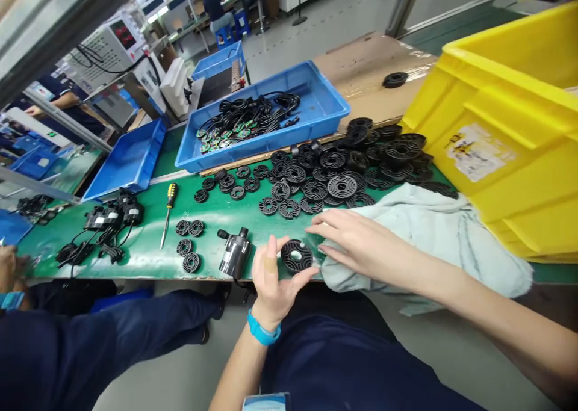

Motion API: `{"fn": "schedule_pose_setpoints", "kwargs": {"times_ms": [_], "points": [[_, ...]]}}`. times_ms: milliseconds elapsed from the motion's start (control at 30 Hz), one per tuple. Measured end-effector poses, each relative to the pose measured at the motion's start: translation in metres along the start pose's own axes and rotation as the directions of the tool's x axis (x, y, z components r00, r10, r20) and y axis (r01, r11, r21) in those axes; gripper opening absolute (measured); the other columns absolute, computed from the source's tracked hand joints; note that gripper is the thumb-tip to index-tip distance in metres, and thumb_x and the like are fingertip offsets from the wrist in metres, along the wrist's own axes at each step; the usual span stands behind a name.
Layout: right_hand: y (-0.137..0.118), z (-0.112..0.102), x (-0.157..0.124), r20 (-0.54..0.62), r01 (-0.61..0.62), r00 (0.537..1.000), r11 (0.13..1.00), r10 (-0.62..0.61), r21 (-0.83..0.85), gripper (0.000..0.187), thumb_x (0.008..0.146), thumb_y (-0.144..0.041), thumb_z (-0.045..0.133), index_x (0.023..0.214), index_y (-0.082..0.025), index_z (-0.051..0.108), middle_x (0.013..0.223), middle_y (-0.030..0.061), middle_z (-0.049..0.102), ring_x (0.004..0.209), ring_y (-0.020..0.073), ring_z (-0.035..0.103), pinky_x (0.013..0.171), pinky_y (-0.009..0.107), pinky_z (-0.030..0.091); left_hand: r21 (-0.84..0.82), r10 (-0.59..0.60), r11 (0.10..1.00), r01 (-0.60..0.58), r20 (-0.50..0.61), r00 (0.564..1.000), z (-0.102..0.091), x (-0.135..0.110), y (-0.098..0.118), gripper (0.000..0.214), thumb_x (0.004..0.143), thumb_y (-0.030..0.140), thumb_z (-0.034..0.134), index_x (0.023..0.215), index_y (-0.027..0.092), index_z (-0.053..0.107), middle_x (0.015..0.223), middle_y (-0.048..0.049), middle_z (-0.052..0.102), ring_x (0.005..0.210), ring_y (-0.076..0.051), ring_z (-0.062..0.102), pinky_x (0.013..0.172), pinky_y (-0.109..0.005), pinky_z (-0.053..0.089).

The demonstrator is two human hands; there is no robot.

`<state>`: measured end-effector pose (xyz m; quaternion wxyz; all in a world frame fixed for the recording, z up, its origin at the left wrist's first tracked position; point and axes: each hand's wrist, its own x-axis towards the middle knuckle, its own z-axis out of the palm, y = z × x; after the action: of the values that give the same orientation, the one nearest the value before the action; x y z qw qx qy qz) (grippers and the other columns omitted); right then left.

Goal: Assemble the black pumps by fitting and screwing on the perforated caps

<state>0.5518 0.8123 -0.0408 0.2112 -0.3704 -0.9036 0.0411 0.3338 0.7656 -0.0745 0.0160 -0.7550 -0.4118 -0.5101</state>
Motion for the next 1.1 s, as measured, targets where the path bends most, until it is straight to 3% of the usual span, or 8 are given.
{"fn": "schedule_pose_setpoints", "kwargs": {"times_ms": [167, 267, 367, 467, 633, 767, 967, 1100], "points": [[-0.032, -0.002, 0.058, 0.024, 0.21, 0.977, 0.975, -0.212, 0.074, 0.037, 0.092, -0.006, 0.053, 0.128, -0.011, 0.061, 0.128, 0.0159, 0.064, 0.117, 0.0294, 0.06, 0.099, 0.044, 0.052, -0.153, -0.214, 0.973, 0.174, -0.31, 0.926, -0.054, -0.006, 0.014, 0.082, 0.083, 0.044, 0.083, 0.153, 0.025, 0.045, 0.113, -0.0095, 0.075, 0.102, -0.024, 0.072, 0.094, -0.042, 0.058], [-0.051, -0.016, 0.081, 0.078, 0.276, 0.957, 0.959, -0.281, 0.072, 0.038, 0.093, -0.006, 0.051, 0.13, -0.011, 0.06, 0.128, 0.0155, 0.065, 0.118, 0.0283, 0.06, 0.1, 0.043, 0.051, -0.357, -0.477, 0.875, 0.328, -0.513, 0.714, -0.093, -0.008, 0.016, 0.064, 0.086, 0.057, 0.074, 0.139, 0.024, 0.06, 0.107, -0.0053, 0.073, 0.1, -0.021, 0.072, 0.088, -0.035, 0.059], [-0.052, -0.032, 0.072, 0.099, 0.142, 0.986, 0.987, -0.134, -0.08, 0.034, 0.094, -0.017, 0.06, 0.128, -0.012, 0.061, 0.123, 0.0176, 0.066, 0.109, 0.0325, 0.063, 0.092, 0.047, 0.052, -0.509, -0.668, 0.744, 0.433, -0.546, 0.506, -0.123, -0.018, 0.011, 0.055, 0.088, 0.064, 0.068, 0.123, 0.021, 0.07, 0.102, -0.0028, 0.072, 0.096, -0.018, 0.071, 0.085, -0.029, 0.058], [-0.036, -0.028, 0.029, 0.061, -0.048, 0.996, 0.977, 0.062, -0.207, 0.041, 0.095, -0.037, 0.064, 0.128, -0.013, 0.062, 0.119, 0.0199, 0.066, 0.102, 0.0368, 0.063, 0.082, 0.05, 0.053, -0.578, -0.744, 0.667, 0.47, -0.537, 0.397, -0.135, -0.04, 0.005, 0.052, 0.082, 0.061, 0.075, 0.113, 0.019, 0.074, 0.099, -0.0015, 0.071, 0.094, -0.017, 0.071, 0.083, -0.026, 0.058], [-0.015, 0.026, -0.044, -0.107, -0.199, 0.97, 0.964, 0.22, 0.176, 0.029, 0.105, -0.034, 0.048, 0.097, -0.018, 0.071, 0.088, 0.0099, 0.068, 0.078, 0.0242, 0.068, 0.068, 0.037, 0.056, -0.593, -0.775, 0.632, 0.499, -0.5, 0.387, -0.127, -0.064, 0.004, 0.055, 0.074, 0.058, 0.084, 0.109, 0.017, 0.073, 0.095, -0.0019, 0.074, 0.089, -0.018, 0.072, 0.081, -0.025, 0.057], [-0.025, 0.056, -0.044, -0.302, -0.172, 0.903, 0.901, 0.305, 0.397, 0.017, 0.102, -0.025, 0.055, 0.099, -0.022, 0.072, 0.093, 0.0083, 0.071, 0.084, 0.0223, 0.069, 0.075, 0.036, 0.057, -0.612, -0.803, 0.596, 0.52, -0.434, 0.41, -0.117, -0.058, 0.006, 0.058, 0.075, 0.06, 0.082, 0.112, 0.017, 0.072, 0.094, -0.0027, 0.074, 0.088, -0.018, 0.072, 0.083, -0.027, 0.057], [-0.015, 0.064, 0.006, -0.084, -0.249, 0.956, 0.928, 0.282, 0.278, 0.018, 0.099, -0.032, 0.059, 0.089, -0.019, 0.066, 0.085, 0.0079, 0.065, 0.086, 0.0245, 0.063, 0.076, 0.037, 0.053, -0.593, -0.782, 0.622, 0.512, -0.425, 0.457, -0.109, -0.053, 0.012, 0.059, 0.07, 0.062, 0.086, 0.109, 0.018, 0.073, 0.094, -0.0026, 0.074, 0.09, -0.02, 0.073, 0.084, -0.029, 0.058], [-0.011, 0.062, -0.013, -0.091, -0.326, 0.937, 0.937, 0.339, 0.127, 0.024, 0.103, -0.032, 0.051, 0.083, -0.02, 0.055, 0.079, 0.0061, 0.061, 0.076, 0.0232, 0.058, 0.071, 0.035, 0.048, -0.615, -0.783, 0.617, 0.491, -0.416, 0.463, -0.106, -0.058, 0.015, 0.057, 0.07, 0.059, 0.087, 0.108, 0.017, 0.075, 0.094, -0.0032, 0.076, 0.09, -0.019, 0.073, 0.083, -0.025, 0.059]]}}
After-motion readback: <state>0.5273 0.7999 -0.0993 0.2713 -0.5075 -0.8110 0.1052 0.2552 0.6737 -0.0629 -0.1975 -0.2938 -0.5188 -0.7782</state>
